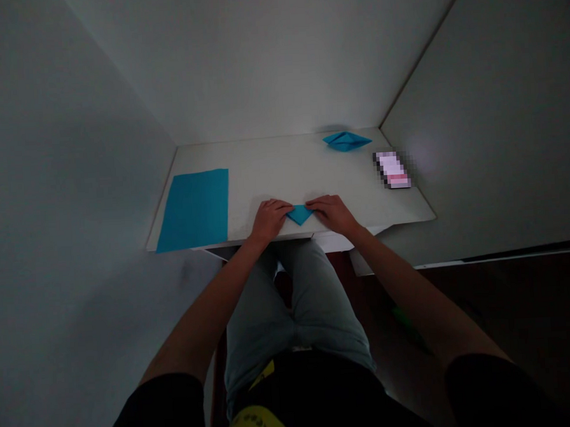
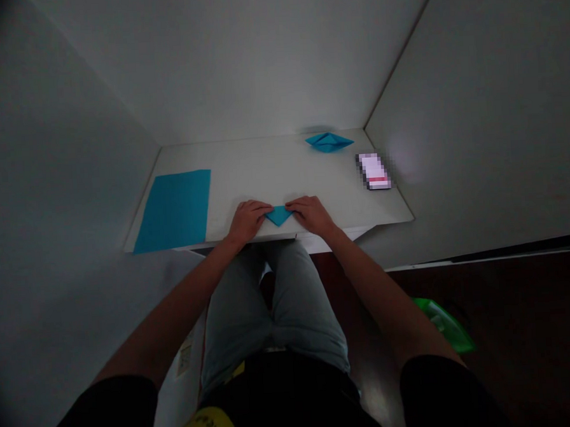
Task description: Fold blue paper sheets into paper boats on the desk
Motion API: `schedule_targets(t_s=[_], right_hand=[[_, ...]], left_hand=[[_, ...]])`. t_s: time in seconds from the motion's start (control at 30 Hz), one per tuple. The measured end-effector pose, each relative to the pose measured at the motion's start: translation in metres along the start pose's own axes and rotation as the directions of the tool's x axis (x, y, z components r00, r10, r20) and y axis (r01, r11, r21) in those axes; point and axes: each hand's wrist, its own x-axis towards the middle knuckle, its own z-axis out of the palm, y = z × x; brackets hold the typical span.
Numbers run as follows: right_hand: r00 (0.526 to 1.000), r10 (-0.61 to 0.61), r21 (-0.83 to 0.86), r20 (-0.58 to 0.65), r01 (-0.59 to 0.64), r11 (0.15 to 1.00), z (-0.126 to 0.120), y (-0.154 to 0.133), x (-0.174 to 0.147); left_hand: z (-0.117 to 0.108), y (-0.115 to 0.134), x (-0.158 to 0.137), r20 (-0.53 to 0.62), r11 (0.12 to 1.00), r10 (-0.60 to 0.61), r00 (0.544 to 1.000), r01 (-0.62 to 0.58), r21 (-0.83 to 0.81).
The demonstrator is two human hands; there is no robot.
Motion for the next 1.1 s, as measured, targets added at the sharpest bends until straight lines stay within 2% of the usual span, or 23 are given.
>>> schedule_targets(t_s=[0.27,0.43,0.57,0.67,0.73,0.8,0.9,0.97,1.0,1.1], right_hand=[[1.000,0.002,-0.126,-0.002,-0.002,0.992,0.005,-0.036,-0.037],[0.999,0.047,-0.129,-0.025,-0.050,0.990,-0.005,-0.019,-0.053],[0.984,0.120,0.065,-0.131,-0.112,0.992,-0.012,0.003,-0.053],[0.954,0.210,0.246,-0.215,-0.155,0.957,-0.011,0.010,-0.045],[0.937,0.254,0.345,-0.240,-0.162,0.925,-0.007,0.011,-0.036],[0.931,0.278,0.413,-0.235,-0.164,0.896,-0.001,0.008,-0.024],[0.942,0.285,0.479,-0.174,-0.172,0.861,0.010,0.000,-0.002],[0.950,0.284,0.520,-0.128,-0.180,0.835,0.018,-0.006,0.012],[0.952,0.286,0.540,-0.112,-0.183,0.821,0.021,-0.009,0.019],[0.949,0.301,0.583,-0.094,-0.193,0.789,0.030,-0.016,0.033]], left_hand=[[0.010,0.017,-0.034,-0.036,0.997,0.055,0.998,-0.053,0.060],[0.018,0.020,-0.039,-0.044,0.996,0.037,0.998,-0.033,0.085],[0.024,0.024,-0.043,-0.059,0.996,0.050,0.997,-0.046,0.076],[0.024,0.020,-0.036,-0.110,0.995,0.034,0.993,-0.043,-0.085],[0.021,0.014,-0.023,-0.186,0.960,-0.064,0.980,0.010,-0.281],[0.018,0.006,-0.007,-0.236,0.867,-0.216,0.948,0.074,-0.493],[0.019,-0.005,0.014,-0.238,0.672,-0.419,0.876,0.123,-0.730],[0.023,-0.010,0.020,-0.247,0.585,-0.486,0.838,0.102,-0.805],[0.025,-0.011,0.021,-0.257,0.570,-0.496,0.829,0.087,-0.817],[0.030,-0.012,0.020,-0.281,0.600,-0.489,0.826,0.085,-0.795]])
